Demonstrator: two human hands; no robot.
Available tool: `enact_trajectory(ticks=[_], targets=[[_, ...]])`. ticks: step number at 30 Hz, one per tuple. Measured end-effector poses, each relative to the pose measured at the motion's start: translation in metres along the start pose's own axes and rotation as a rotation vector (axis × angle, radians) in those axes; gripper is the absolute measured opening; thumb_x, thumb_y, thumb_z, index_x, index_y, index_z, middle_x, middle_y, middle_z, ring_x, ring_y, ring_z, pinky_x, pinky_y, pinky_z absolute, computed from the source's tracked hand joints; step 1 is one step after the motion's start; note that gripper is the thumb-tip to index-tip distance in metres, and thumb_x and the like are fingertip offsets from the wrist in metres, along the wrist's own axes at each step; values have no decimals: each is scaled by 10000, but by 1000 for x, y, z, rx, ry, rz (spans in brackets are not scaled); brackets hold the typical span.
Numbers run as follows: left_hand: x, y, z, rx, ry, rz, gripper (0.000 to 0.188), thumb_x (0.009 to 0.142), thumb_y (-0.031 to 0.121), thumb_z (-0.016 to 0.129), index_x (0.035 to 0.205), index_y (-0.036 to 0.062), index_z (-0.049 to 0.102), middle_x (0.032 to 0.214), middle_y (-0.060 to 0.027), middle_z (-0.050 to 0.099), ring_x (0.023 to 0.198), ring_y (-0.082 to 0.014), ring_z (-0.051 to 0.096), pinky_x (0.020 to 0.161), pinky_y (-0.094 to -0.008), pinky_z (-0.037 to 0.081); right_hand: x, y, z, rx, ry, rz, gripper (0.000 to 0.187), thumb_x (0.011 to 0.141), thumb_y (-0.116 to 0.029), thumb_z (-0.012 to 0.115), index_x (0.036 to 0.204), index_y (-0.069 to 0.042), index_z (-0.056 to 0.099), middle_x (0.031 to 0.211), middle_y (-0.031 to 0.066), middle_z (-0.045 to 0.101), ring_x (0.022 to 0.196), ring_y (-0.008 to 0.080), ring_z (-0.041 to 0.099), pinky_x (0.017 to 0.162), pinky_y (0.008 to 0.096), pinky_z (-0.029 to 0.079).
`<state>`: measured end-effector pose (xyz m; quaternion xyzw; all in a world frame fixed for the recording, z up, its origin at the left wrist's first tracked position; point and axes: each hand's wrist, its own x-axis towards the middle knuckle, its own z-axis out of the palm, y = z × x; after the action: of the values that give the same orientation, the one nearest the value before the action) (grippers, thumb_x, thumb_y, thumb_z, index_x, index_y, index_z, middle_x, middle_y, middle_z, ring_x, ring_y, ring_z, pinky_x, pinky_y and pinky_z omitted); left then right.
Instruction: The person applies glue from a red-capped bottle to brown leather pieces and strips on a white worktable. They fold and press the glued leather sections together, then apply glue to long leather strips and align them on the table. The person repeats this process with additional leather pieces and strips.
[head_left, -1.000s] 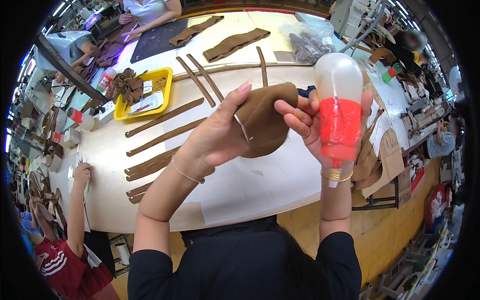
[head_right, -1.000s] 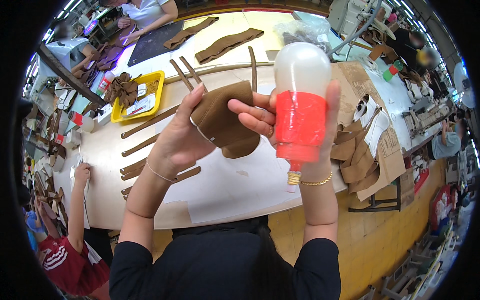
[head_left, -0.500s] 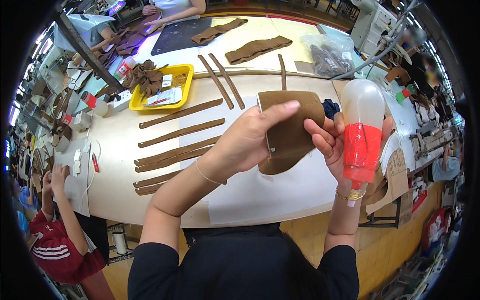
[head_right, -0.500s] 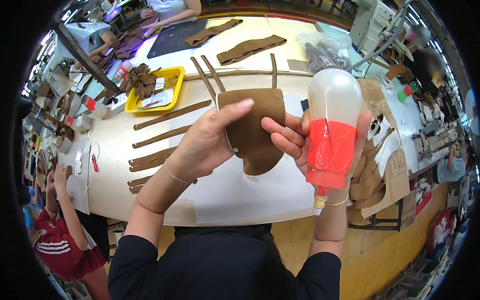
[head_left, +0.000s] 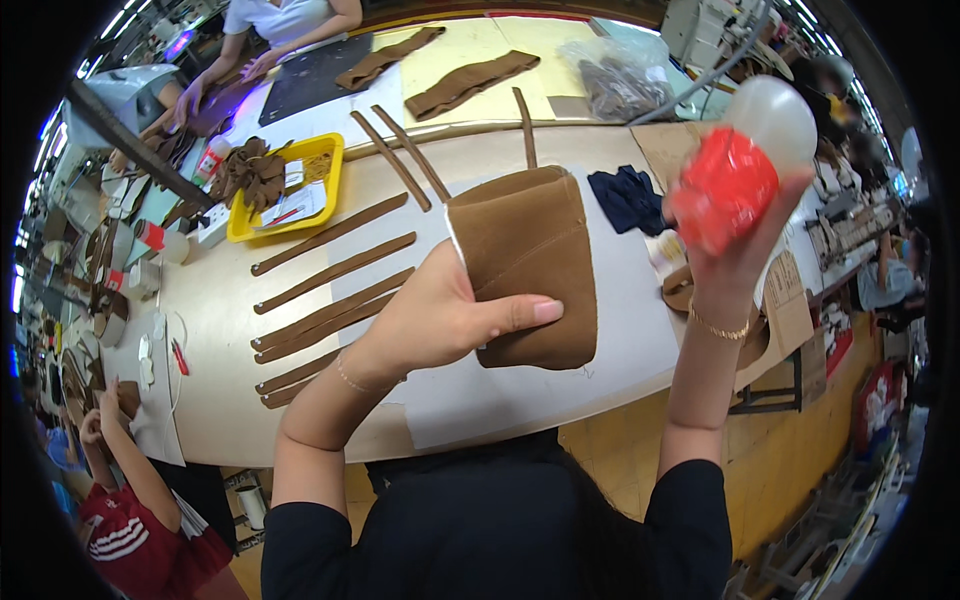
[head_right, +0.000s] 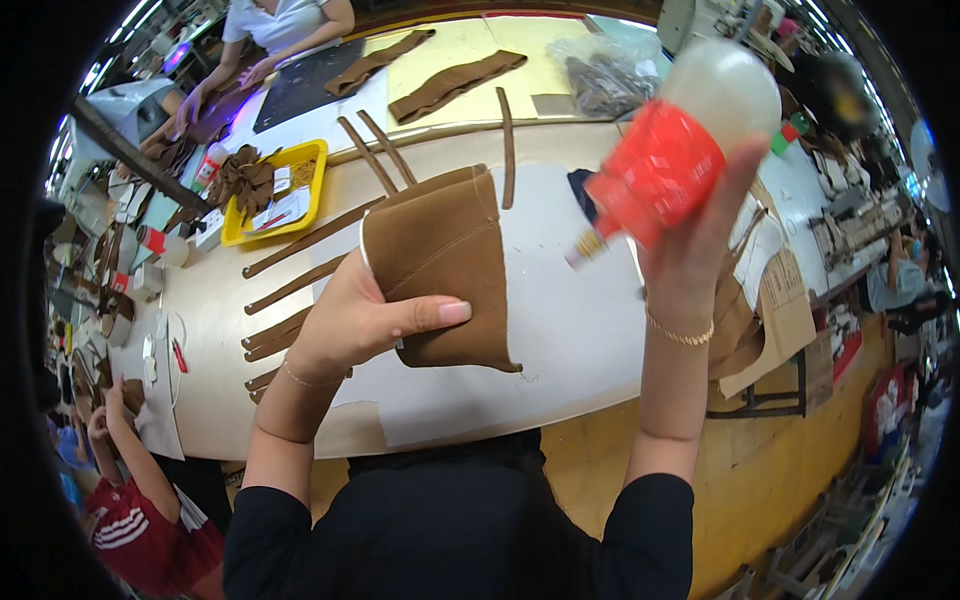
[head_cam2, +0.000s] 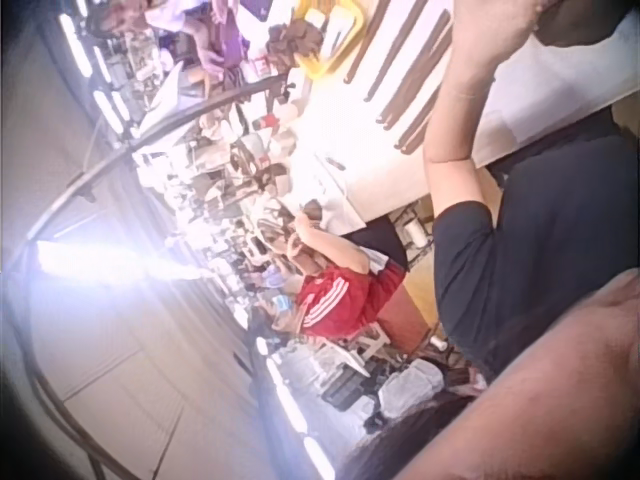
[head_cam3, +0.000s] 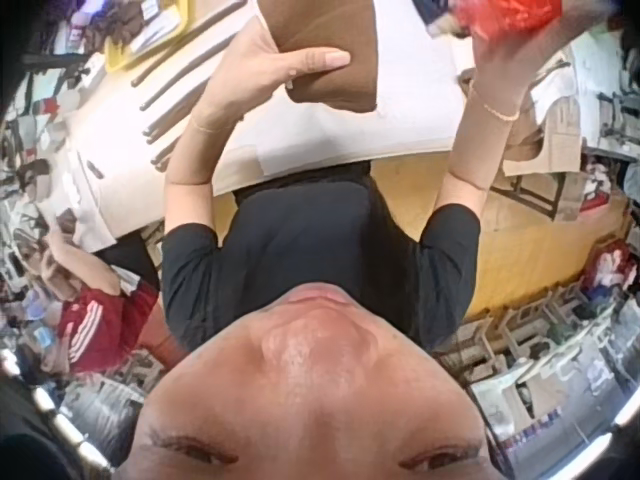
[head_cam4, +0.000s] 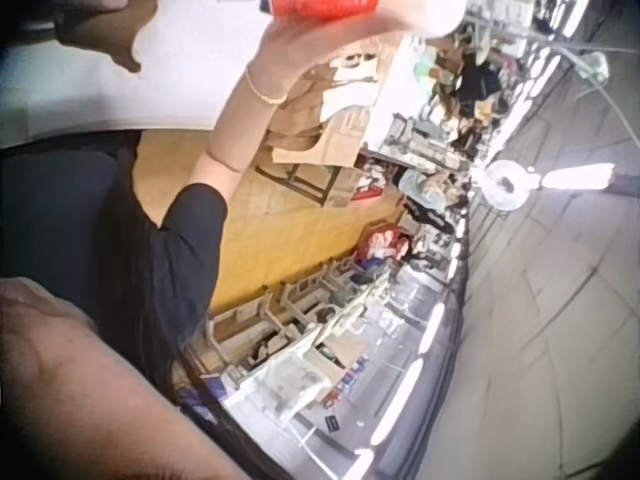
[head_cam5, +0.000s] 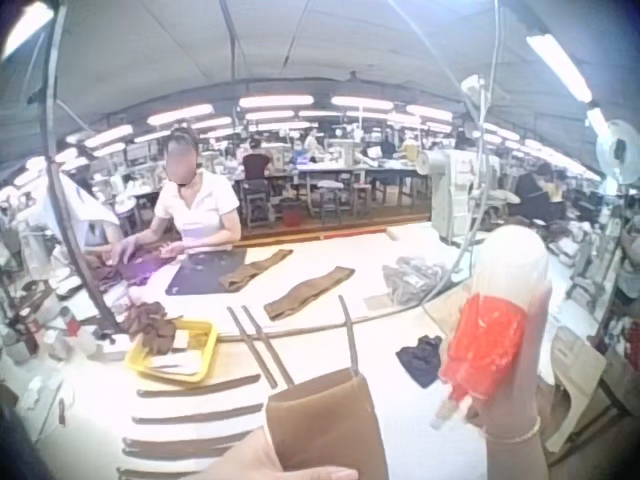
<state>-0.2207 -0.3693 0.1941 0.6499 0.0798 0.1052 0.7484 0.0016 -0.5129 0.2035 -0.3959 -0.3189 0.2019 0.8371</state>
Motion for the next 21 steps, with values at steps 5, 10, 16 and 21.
enact_trajectory(ticks=[5,10,16,21], targets=[[-6,-6,3,125,-53,72,475,830,121,714,1232,-17,500,1028,-65,631,914,-122,581,756,-274,496,23,1,26,-206,39,-242,780,853,-699,447,1294,-57,410,1122,107,574,916,202,640,726,375,579],[-11,-20,-1,324,-55,195,443,855,90,665,1244,-30,489,1051,-112,624,967,-178,589,827,-313,492,31,8,29,-260,-61,-215,710,894,-644,439,1321,-80,387,1157,97,560,999,189,616,799,347,562],[-14,-21,-3,407,-54,197,443,853,82,652,1241,-47,479,997,-145,614,746,-151,627,617,-282,530,49,22,11,-355,-108,-183,720,893,-639,448,1316,-60,383,1154,124,573,966,230,646,741,365,583],[-16,-30,-3,415,-74,264,441,855,82,639,1242,-50,473,995,-148,607,681,-145,626,552,-262,531,91,83,-9,-34,-40,500,743,861,-669,470,1212,-15,433,1120,221,564,923,372,661,710,404,605]])
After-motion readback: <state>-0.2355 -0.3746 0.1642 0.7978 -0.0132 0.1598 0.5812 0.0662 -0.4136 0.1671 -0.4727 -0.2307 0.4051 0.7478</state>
